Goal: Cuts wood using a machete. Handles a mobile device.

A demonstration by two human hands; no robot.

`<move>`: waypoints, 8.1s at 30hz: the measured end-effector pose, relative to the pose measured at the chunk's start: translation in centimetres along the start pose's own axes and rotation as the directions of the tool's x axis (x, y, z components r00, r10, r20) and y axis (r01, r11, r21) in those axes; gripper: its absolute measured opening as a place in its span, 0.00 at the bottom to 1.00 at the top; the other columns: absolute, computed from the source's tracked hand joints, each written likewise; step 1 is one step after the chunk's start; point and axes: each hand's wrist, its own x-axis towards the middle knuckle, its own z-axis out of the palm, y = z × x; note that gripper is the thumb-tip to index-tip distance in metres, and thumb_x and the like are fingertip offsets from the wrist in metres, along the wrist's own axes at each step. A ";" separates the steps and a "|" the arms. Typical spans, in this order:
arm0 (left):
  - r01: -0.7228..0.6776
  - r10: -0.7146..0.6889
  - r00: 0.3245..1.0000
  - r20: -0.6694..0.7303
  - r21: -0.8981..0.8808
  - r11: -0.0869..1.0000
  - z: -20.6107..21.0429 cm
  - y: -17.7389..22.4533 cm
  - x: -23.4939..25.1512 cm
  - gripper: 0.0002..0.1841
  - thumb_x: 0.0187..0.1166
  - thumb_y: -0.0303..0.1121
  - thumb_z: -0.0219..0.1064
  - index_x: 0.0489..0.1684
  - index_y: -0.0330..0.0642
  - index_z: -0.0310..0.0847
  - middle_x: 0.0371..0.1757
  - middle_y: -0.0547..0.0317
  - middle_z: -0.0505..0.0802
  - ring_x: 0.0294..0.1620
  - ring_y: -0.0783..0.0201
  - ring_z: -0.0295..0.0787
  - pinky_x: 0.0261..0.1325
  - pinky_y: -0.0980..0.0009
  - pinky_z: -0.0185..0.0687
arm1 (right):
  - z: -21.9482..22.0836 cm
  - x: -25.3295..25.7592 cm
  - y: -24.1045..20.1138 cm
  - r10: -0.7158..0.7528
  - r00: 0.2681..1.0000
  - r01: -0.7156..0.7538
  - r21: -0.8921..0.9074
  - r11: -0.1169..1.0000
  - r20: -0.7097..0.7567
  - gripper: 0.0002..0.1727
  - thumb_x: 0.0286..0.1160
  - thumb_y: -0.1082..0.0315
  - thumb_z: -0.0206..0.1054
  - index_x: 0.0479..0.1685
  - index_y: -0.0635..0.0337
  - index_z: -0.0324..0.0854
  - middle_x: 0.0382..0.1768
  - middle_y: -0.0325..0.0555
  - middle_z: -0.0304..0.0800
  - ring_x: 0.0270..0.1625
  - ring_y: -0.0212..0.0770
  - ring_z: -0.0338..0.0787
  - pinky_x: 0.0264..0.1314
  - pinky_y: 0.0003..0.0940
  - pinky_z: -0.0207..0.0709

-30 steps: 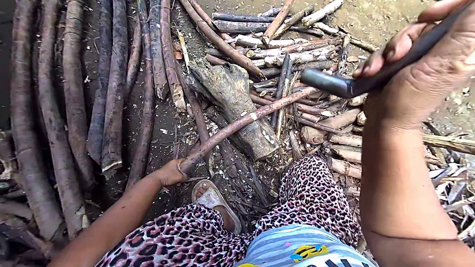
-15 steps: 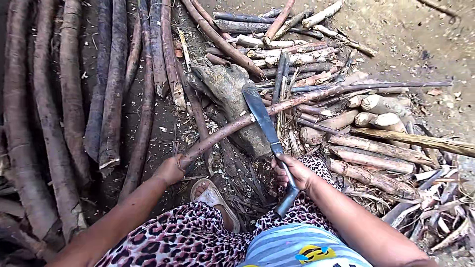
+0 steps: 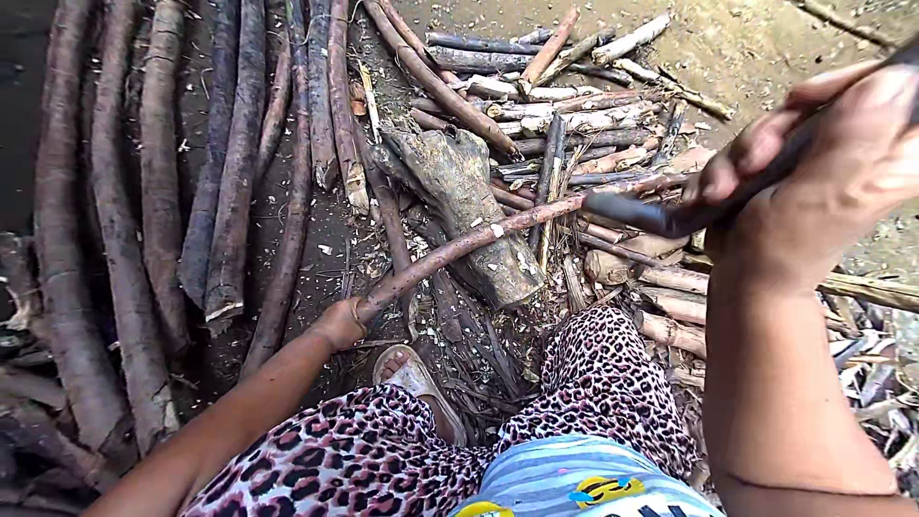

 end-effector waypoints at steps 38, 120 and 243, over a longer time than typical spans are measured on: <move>0.186 -0.189 0.979 0.072 0.048 0.981 -3.3 1.2 -0.1 0.19 0.74 0.31 0.77 0.55 0.25 0.81 0.48 0.31 0.89 0.48 0.40 0.88 0.56 0.39 0.80 | -0.1 -15.4 7.6 0.855 0.458 -0.553 -0.675 0.488 0.243 0.19 0.92 0.60 0.55 0.57 0.70 0.81 0.27 0.46 0.82 0.25 0.37 0.82 0.35 0.36 0.82; 0.064 -0.075 0.954 -0.289 -0.048 0.997 -3.4 3.0 0.6 0.23 0.77 0.31 0.75 0.70 0.34 0.81 0.64 0.25 0.88 0.70 0.26 0.83 0.71 0.26 0.72 | 0.7 -14.4 8.5 0.969 0.214 -0.164 -0.973 0.161 0.125 0.26 0.95 0.59 0.49 0.82 0.66 0.61 0.61 0.66 0.86 0.66 0.61 0.88 0.71 0.57 0.77; 0.076 -0.107 0.988 0.115 0.248 0.966 -6.7 5.2 -1.9 0.15 0.74 0.29 0.78 0.51 0.30 0.83 0.38 0.40 0.89 0.36 0.49 0.87 0.45 0.48 0.84 | 0.3 -19.8 13.0 0.977 0.142 -0.828 -0.522 0.205 0.158 0.16 0.91 0.59 0.61 0.56 0.66 0.75 0.24 0.43 0.74 0.15 0.34 0.75 0.21 0.31 0.77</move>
